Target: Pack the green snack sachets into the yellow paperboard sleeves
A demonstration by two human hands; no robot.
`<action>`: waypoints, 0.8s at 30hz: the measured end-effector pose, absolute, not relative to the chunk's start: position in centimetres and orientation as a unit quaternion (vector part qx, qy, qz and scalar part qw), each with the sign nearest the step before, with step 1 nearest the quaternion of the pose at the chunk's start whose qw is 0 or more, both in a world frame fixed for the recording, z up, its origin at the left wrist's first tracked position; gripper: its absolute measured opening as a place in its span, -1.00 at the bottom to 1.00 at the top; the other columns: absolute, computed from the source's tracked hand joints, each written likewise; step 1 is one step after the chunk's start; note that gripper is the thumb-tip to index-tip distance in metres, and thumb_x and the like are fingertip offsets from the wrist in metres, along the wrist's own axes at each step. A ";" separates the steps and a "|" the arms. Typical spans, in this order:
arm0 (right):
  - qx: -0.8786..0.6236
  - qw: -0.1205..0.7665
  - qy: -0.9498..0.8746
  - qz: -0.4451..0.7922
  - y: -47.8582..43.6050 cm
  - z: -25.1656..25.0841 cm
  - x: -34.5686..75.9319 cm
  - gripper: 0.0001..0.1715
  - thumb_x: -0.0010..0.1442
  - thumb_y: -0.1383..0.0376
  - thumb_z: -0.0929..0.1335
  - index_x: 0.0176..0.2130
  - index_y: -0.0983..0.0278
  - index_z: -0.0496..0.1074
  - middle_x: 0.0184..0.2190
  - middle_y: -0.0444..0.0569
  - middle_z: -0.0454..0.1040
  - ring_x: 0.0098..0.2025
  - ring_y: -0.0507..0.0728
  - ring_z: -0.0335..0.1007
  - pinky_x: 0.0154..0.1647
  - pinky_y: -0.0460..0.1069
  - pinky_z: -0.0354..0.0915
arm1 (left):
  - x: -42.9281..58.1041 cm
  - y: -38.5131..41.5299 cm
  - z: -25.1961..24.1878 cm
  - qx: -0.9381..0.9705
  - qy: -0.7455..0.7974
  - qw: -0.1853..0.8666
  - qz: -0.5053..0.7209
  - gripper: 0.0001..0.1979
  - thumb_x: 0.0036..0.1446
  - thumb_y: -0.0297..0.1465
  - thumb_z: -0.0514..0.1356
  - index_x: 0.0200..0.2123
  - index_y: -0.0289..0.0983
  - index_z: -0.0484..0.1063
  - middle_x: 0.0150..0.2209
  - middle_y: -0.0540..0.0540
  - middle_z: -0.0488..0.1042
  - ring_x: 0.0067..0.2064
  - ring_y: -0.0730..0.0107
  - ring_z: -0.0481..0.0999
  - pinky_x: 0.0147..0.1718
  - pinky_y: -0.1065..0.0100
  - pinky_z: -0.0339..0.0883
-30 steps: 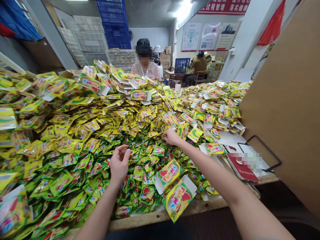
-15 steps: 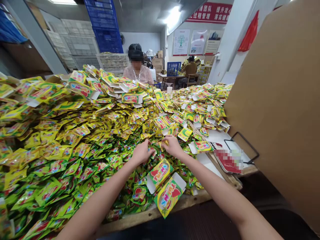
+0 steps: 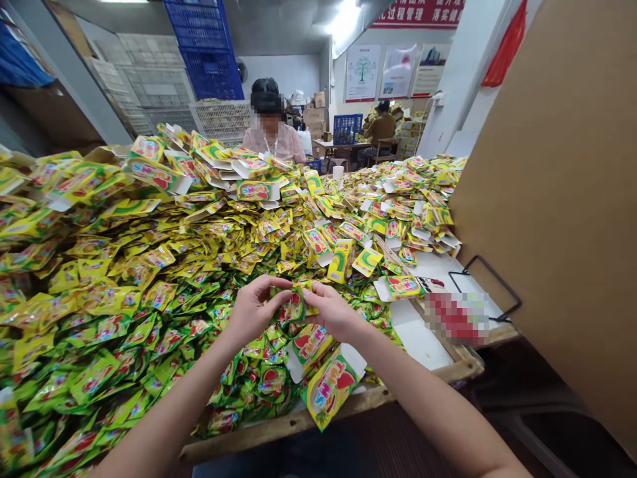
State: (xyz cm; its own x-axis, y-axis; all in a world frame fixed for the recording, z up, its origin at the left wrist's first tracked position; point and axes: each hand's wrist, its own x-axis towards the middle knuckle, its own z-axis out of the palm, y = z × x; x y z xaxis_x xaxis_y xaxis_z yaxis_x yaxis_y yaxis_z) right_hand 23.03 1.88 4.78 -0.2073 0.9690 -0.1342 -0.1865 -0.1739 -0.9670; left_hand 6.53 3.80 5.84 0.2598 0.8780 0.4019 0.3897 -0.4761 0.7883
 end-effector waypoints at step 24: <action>-0.559 0.587 -0.358 0.464 -7.7 2.8 31.0 -0.59 -0.08 0.10 0.50 -0.26 0.26 0.44 -0.33 -0.02 0.57 -0.32 0.16 0.52 -0.30 0.01 0.46 | 14.6 17.5 7.3 0.860 0.493 -0.111 0.074 -0.76 0.11 -0.58 0.03 -0.20 -0.32 0.44 -0.11 -0.30 0.40 -0.04 0.06 0.36 -0.14 0.16 0.21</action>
